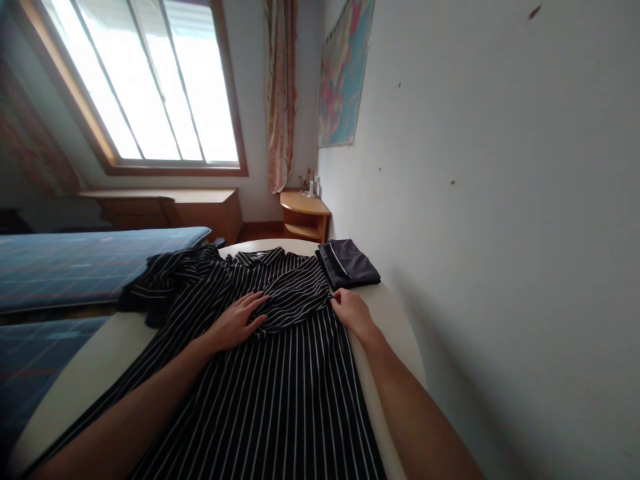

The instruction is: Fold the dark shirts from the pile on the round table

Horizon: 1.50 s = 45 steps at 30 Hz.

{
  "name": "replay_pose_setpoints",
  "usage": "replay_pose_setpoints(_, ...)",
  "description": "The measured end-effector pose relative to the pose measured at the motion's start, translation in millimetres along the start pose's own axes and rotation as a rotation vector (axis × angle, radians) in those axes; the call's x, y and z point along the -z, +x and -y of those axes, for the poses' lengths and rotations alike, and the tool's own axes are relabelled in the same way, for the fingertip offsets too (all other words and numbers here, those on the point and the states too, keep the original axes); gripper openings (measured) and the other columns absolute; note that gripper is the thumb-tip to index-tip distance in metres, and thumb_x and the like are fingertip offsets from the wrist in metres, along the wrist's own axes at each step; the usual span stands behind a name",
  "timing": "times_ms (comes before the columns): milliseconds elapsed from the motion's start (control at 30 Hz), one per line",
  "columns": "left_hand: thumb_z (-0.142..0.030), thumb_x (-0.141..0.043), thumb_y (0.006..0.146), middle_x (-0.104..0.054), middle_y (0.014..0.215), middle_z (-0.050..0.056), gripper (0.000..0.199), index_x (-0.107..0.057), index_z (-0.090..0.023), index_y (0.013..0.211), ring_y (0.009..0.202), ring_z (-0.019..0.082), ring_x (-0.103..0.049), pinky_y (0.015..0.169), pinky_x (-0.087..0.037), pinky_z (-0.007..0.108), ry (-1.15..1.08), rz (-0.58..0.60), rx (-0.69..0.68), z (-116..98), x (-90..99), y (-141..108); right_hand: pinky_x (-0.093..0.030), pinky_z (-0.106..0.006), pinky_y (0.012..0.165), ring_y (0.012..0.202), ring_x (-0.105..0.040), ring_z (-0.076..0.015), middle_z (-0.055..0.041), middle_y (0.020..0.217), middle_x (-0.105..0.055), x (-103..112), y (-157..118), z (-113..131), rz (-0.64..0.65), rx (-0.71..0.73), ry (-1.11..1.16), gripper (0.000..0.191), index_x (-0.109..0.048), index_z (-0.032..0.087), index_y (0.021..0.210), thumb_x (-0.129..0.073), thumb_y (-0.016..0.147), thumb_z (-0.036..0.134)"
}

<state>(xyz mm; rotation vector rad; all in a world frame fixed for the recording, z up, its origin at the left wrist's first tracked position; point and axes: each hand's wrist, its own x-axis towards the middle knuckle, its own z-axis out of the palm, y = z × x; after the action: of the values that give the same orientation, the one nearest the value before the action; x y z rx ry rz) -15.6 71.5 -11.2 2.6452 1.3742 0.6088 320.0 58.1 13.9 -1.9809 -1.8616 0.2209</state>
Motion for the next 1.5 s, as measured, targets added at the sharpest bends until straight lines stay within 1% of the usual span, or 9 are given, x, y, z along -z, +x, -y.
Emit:
replay_pose_setpoints(233, -0.039, -0.062, 0.090, -0.029, 0.163, 0.003, 0.062, -0.045, -0.033, 0.149, 0.150, 0.036, -0.021, 0.119, -0.027, 0.057, 0.004, 0.013, -0.199, -7, 7.6, -5, -0.045, -0.026, 0.077, 0.090, -0.070, -0.0196, -0.0054, 0.097, -0.076, 7, -4, 1, -0.021, -0.043, 0.065, 0.026, -0.067, 0.021, 0.111, -0.053, 0.089, 0.018)
replay_pose_setpoints(333, -0.039, -0.062, 0.091, -0.037, 0.159, 0.003, 0.054, -0.052, -0.038, 0.144, 0.147, 0.036, -0.030, 0.116, -0.031, 0.059, -0.032, 0.109, -0.278, -11, 13.5, -6, -0.046, -0.030, 0.078, 0.094, -0.070, -0.0233, -0.0080, 0.100, -0.076, 6, -6, 9, -0.038, -0.094, 0.034, 0.030, -0.069, 0.023, 0.112, -0.044, 0.097, 0.031)
replay_pose_setpoints(467, -0.045, -0.059, 0.093, -0.043, 0.155, 0.003, 0.050, -0.053, -0.037, 0.142, 0.146, 0.034, -0.032, 0.118, -0.027, 0.060, -0.049, 0.069, -0.266, -14, 15.4, -6, -0.048, -0.033, 0.080, 0.097, -0.070, -0.0264, -0.0128, 0.103, -0.075, 0, -6, 15, -0.053, -0.114, -0.033, 0.040, -0.069, 0.017, 0.113, -0.053, 0.094, 0.048)
replay_pose_setpoints(700, -0.050, -0.058, 0.093, -0.033, 0.161, 0.006, 0.058, -0.047, -0.035, 0.148, 0.149, 0.036, -0.025, 0.117, -0.026, 0.060, -0.017, 0.133, -0.222, -13, 11.6, -6, -0.048, -0.031, 0.080, 0.091, -0.070, -0.0232, -0.0114, 0.098, -0.074, -5, -4, 19, -0.112, -0.152, 0.059, 0.024, -0.065, 0.017, 0.109, -0.055, 0.091, 0.030)
replay_pose_setpoints(833, -0.039, -0.065, 0.088, -0.019, 0.165, 0.003, 0.070, -0.038, -0.036, 0.152, 0.152, 0.037, -0.012, 0.118, -0.019, 0.063, -0.013, 0.106, -0.289, -19, 16.6, -5, -0.050, -0.030, 0.085, 0.094, -0.069, -0.0198, -0.0081, 0.102, -0.073, -10, -3, 20, -0.160, -0.028, 0.263, 0.032, -0.060, 0.018, 0.118, -0.058, 0.087, 0.022)
replay_pose_setpoints(1033, -0.037, -0.063, 0.090, -0.040, 0.157, 0.000, 0.055, -0.051, -0.039, 0.143, 0.148, 0.036, -0.027, 0.118, -0.024, 0.063, -0.121, 0.192, -0.343, -25, 24.0, -5, -0.045, -0.035, 0.106, 0.114, -0.065, -0.0197, -0.0087, 0.126, -0.069, -11, -2, 22, -0.117, 0.052, 0.333, 0.047, -0.066, 0.017, 0.124, -0.048, 0.081, 0.008)
replay_pose_setpoints(1267, -0.034, -0.043, 0.102, -0.058, 0.141, 0.006, 0.042, -0.052, -0.026, 0.141, 0.132, 0.024, -0.051, 0.114, -0.039, 0.046, -0.278, -0.037, -0.215, -20, 16.9, 1, -0.033, -0.038, 0.119, 0.132, -0.053, -0.0225, -0.0128, 0.142, -0.057, 3, 3, 66, -0.158, 0.246, 0.218, 0.060, -0.058, 0.012, 0.136, -0.048, 0.077, 0.006)
replay_pose_setpoints(1367, -0.032, -0.041, 0.102, -0.066, 0.130, 0.007, 0.045, -0.047, -0.024, 0.146, 0.122, 0.024, -0.059, 0.109, -0.043, 0.046, -0.296, -0.176, -0.108, -14, 11.1, 5, -0.032, -0.040, 0.120, 0.136, -0.048, -0.0231, -0.0145, 0.146, -0.053, 1, 1, 101, -0.082, 0.346, 0.211, 0.061, -0.054, 0.010, 0.141, -0.047, 0.080, 0.007)
replay_pose_setpoints(1500, -0.032, -0.035, 0.103, -0.068, 0.128, 0.006, 0.049, -0.041, -0.023, 0.151, 0.119, 0.023, -0.060, 0.109, -0.042, 0.046, -0.301, -0.225, -0.042, -5, 5.1, 8, -0.031, -0.038, 0.120, 0.140, -0.043, -0.0218, -0.0159, 0.149, -0.049, -17, -10, 135, 0.080, 0.489, 0.265, 0.061, -0.047, 0.008, 0.145, -0.050, 0.084, 0.010)
